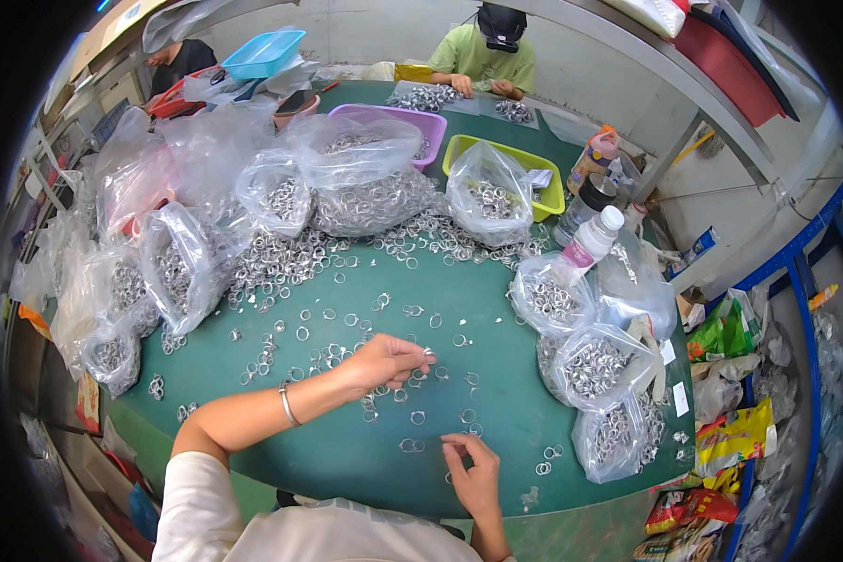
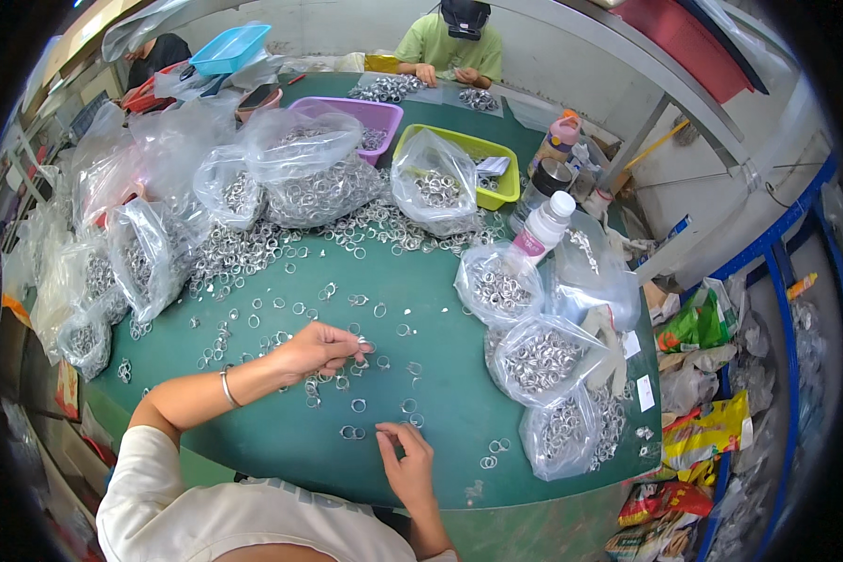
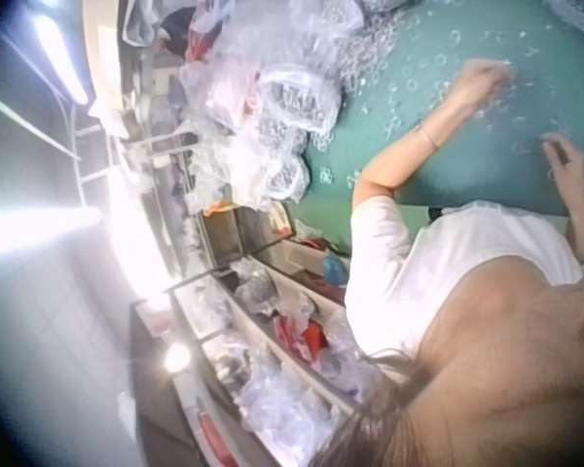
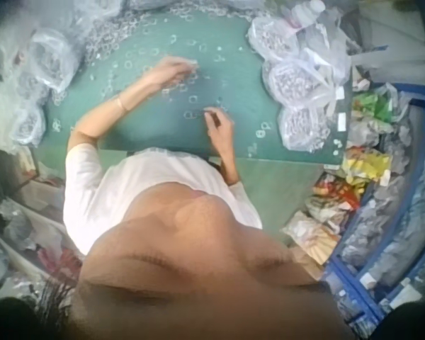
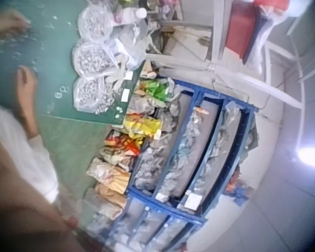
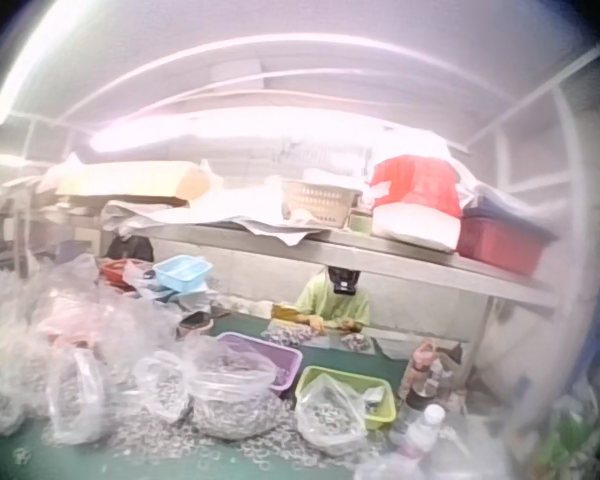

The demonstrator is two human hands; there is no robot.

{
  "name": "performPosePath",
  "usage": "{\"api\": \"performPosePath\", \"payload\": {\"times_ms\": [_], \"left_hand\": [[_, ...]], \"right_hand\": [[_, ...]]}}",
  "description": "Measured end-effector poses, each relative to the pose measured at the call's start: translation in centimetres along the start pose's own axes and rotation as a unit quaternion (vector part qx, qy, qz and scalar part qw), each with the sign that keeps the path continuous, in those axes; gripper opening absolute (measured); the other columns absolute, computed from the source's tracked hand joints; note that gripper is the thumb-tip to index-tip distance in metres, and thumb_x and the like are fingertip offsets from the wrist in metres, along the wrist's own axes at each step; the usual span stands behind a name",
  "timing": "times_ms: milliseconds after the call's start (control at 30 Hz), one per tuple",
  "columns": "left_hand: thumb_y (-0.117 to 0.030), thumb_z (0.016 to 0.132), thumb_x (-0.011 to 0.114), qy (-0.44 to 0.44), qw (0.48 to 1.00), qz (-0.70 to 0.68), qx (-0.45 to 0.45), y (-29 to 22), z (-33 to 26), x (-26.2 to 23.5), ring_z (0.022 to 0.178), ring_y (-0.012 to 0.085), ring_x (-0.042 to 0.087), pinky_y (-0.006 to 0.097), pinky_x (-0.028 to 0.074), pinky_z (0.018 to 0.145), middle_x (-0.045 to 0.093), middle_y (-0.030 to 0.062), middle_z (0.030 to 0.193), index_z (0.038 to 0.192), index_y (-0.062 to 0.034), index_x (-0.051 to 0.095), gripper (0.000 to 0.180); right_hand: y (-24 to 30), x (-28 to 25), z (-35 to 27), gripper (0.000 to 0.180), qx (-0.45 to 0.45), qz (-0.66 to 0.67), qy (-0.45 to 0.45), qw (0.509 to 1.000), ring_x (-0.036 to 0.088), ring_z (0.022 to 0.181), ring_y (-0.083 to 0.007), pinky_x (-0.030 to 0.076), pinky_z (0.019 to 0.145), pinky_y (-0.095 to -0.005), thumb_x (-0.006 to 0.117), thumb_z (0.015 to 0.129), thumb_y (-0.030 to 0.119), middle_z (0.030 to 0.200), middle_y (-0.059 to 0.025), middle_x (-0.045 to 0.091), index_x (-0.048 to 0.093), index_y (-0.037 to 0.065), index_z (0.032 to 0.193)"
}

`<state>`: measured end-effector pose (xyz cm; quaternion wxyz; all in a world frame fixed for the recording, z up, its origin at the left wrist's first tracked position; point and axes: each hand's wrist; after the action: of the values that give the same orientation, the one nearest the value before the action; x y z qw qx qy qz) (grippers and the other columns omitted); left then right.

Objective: The person sorts small metal rings by hand on a green work surface, picking them up individually and moving them into different clusters or into bags.

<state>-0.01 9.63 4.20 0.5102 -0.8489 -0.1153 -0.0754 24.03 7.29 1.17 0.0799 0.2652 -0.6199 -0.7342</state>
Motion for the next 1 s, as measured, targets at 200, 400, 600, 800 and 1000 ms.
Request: {"api": "performPosePath", "payload": {"times_ms": [200,400,600,800,1000], "left_hand": [[-0.019,0.091,0.064,0.048,0.998,0.03,0.0,-0.9,3.8,3.5,0.051,0.0035,0.032,0.021,0.025,0.045,0.046,-0.0057,0.059,0.087,0.0013,0.066,0.021],[-0.022,0.091,0.065,0.084,0.995,0.039,0.036,-2.0,6.2,6.8,0.052,0.0025,0.032,0.022,0.027,0.046,0.053,-0.0045,0.067,0.089,-0.002,0.068,0.02],[-0.021,0.088,0.068,0.072,0.996,0.023,0.057,-1.5,8.2,8.1,0.047,0.0046,0.033,0.024,0.027,0.042,0.048,-0.0038,0.057,0.076,0.0002,0.065,0.024],[-0.012,0.092,0.056,0.024,0.997,-0.009,0.073,-4.7,14.2,9.9,0.056,0.0057,0.039,0.023,0.032,0.048,0.059,0.0034,0.079,0.108,0.0017,0.061,0.022],[-0.01,0.096,0.042,0.071,0.972,-0.223,0.003,-2.0,9.6,8.9,0.07,0.0125,0.049,0.027,0.044,0.061,0.058,0.0127,0.1,0.123,0.0045,0.049,0.031]], "right_hand": [[0.4,-0.8,-0.2,0.012,0.015,0.001,-0.009,1.0,0.061,0.068,-0.0186,0.048,0.063,-0.0286,0.064,0.084,0.0,0.079,-0.0106,0.062,0.065,0.001,0.096],[-0.2,-1.1,-0.8,0.015,0.006,-0.012,-0.028,1.0,0.058,0.067,-0.0138,0.046,0.063,-0.0256,0.064,0.082,-0.004,0.079,-0.0079,0.063,0.066,0.0,0.096],[0.0,-1.4,-1.0,0.013,0.005,-0.018,-0.032,0.999,0.06,0.069,-0.0177,0.048,0.064,-0.0275,0.064,0.083,-0.002,0.08,-0.01,0.062,0.065,0.0,0.096],[1.0,-1.0,-1.0,0.014,0.006,-0.009,-0.029,1.0,0.058,0.068,-0.014,0.046,0.064,-0.0255,0.064,0.082,-0.002,0.077,-0.0075,0.062,0.066,0.0,0.096],[0.7,-1.5,-1.8,0.012,0.035,-0.047,-0.032,0.998,0.057,0.066,-0.0165,0.047,0.063,-0.0276,0.065,0.083,0.0,0.076,-0.0093,0.06,0.066,0.001,0.095]]}}
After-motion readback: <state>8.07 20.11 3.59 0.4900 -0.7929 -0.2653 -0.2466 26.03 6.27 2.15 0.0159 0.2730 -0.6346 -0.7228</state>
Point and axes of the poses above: each hand's wrist, its own z-axis towards the middle knuckle, its own x-axis out of the palm, y = z × x
